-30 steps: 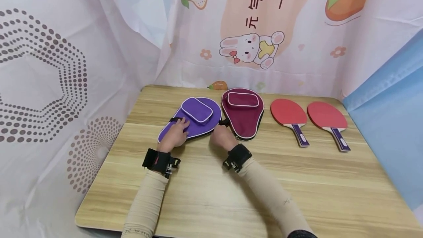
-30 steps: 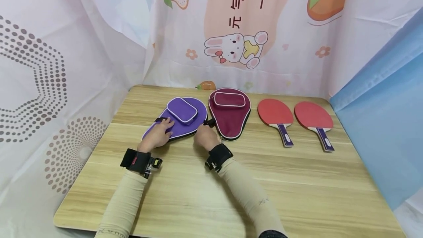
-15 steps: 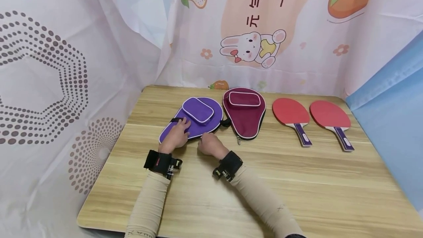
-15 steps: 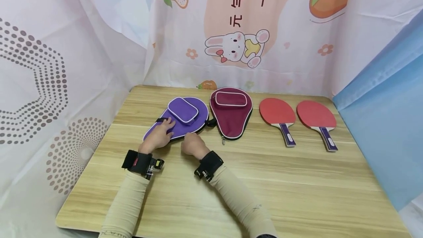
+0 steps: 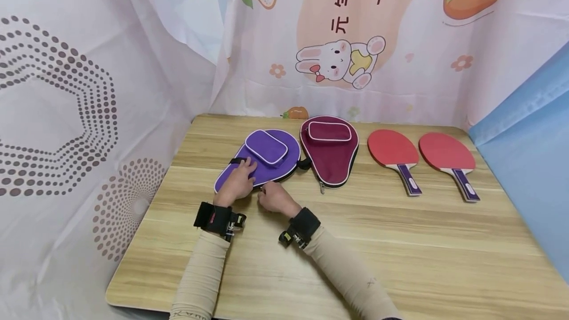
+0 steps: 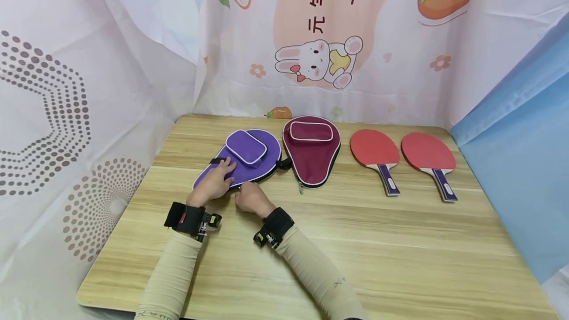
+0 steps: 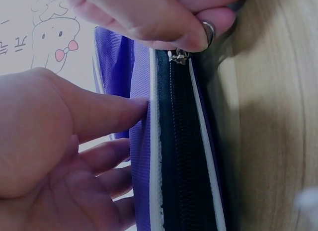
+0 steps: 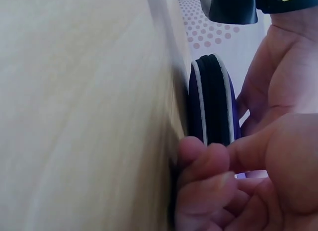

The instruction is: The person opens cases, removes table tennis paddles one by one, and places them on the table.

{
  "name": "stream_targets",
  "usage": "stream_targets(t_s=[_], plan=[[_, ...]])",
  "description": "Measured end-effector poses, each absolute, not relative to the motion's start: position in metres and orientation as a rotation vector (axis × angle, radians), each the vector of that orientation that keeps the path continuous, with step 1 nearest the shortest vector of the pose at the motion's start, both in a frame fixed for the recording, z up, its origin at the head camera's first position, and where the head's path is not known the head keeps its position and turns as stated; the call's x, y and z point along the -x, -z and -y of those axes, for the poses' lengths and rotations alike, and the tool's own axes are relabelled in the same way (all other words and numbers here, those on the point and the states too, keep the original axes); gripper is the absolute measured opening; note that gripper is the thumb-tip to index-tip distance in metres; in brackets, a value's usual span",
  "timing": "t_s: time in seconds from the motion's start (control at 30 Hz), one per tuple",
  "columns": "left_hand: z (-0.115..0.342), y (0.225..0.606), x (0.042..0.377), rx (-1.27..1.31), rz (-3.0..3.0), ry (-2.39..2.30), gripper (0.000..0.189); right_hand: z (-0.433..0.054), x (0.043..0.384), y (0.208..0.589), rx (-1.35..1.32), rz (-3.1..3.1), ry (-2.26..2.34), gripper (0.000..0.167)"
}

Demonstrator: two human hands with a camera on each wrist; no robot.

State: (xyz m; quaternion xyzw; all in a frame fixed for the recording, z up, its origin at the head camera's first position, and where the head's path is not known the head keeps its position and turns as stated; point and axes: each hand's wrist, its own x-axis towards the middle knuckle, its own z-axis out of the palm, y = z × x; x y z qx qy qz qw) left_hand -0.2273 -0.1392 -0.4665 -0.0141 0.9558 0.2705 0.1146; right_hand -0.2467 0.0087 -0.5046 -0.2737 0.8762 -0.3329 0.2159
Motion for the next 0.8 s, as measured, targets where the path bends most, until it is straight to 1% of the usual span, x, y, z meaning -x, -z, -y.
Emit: stream_targets(t_s=[0.2,0.47,0.67,0.8], plan=[[0.139,0.463,0.229,0.032,-2.809,-0.783,0.053,-0.013,0.249,0.505,0.742,-2.351,0.985,0.033],[0.138,0.463,0.230,0.020,-2.802,-0.803,0.054,-0.015,0.251,0.504,0.698,-2.299,1.010,0.034],[0.139,0.462,0.228,0.009,-2.808,-0.816,0.054,-0.021,0.256,0.506,0.691,-2.189,1.127,0.029],[0.137,0.463,0.227,-0.035,-2.848,-0.825,0.053,-0.026,0.262,0.509,0.696,-2.089,1.187,0.031]])
